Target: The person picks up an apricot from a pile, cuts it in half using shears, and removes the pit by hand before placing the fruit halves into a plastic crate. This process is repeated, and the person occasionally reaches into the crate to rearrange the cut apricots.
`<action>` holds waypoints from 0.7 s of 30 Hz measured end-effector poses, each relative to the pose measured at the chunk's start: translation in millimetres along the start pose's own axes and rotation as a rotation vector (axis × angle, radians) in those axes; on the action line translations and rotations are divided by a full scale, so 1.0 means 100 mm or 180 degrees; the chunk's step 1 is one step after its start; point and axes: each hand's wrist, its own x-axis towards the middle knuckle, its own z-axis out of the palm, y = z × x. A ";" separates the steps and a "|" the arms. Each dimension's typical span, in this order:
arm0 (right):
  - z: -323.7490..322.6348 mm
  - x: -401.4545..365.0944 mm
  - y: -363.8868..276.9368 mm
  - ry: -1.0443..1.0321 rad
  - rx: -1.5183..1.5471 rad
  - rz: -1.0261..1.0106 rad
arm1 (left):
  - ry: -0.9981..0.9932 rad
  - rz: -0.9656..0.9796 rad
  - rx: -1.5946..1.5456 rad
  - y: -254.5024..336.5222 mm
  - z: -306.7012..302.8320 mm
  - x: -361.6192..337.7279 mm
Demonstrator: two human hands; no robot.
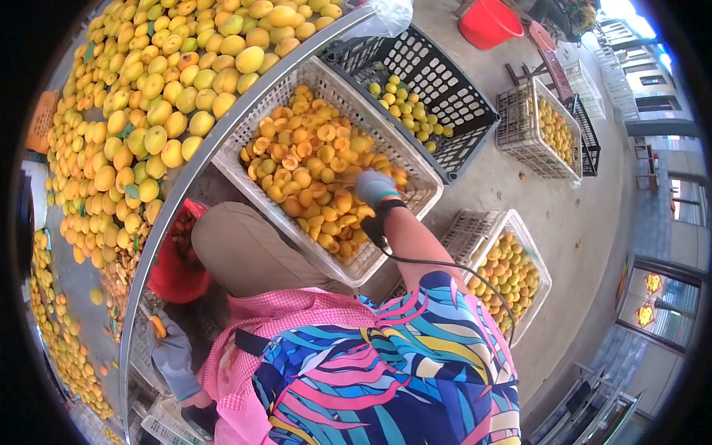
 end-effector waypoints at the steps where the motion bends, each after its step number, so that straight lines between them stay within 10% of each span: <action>1: 0.04 0.01 0.08 0.0001 0.0002 0.0018 | -0.0074 0.0005 0.0035 -0.02 -0.02 0.00; 9: 0.18 0.00 -0.26 0.0196 0.1953 -0.0088 | 0.0112 0.0186 0.0021 -0.14 0.36 -0.04; 13: 0.41 0.37 -0.52 0.0039 0.3683 0.0871 | -0.0180 0.0191 0.0210 -0.07 0.28 -0.04; 15: 0.81 0.91 -0.44 0.0132 -0.0724 -0.1918 | 0.0287 0.0089 0.0004 -0.08 0.23 -0.06; 16: 0.74 0.80 -0.56 0.0128 -0.0713 -0.1913 | 0.0333 0.0155 0.0046 -0.11 0.26 -0.07; 19: 0.54 0.38 -1.12 0.0578 0.4401 0.1005 | 0.1021 0.0427 0.0050 -0.16 0.12 0.05; 21: 0.58 0.46 -1.21 0.0636 0.4420 0.0942 | 0.0737 0.0123 -0.0002 -0.10 0.08 0.03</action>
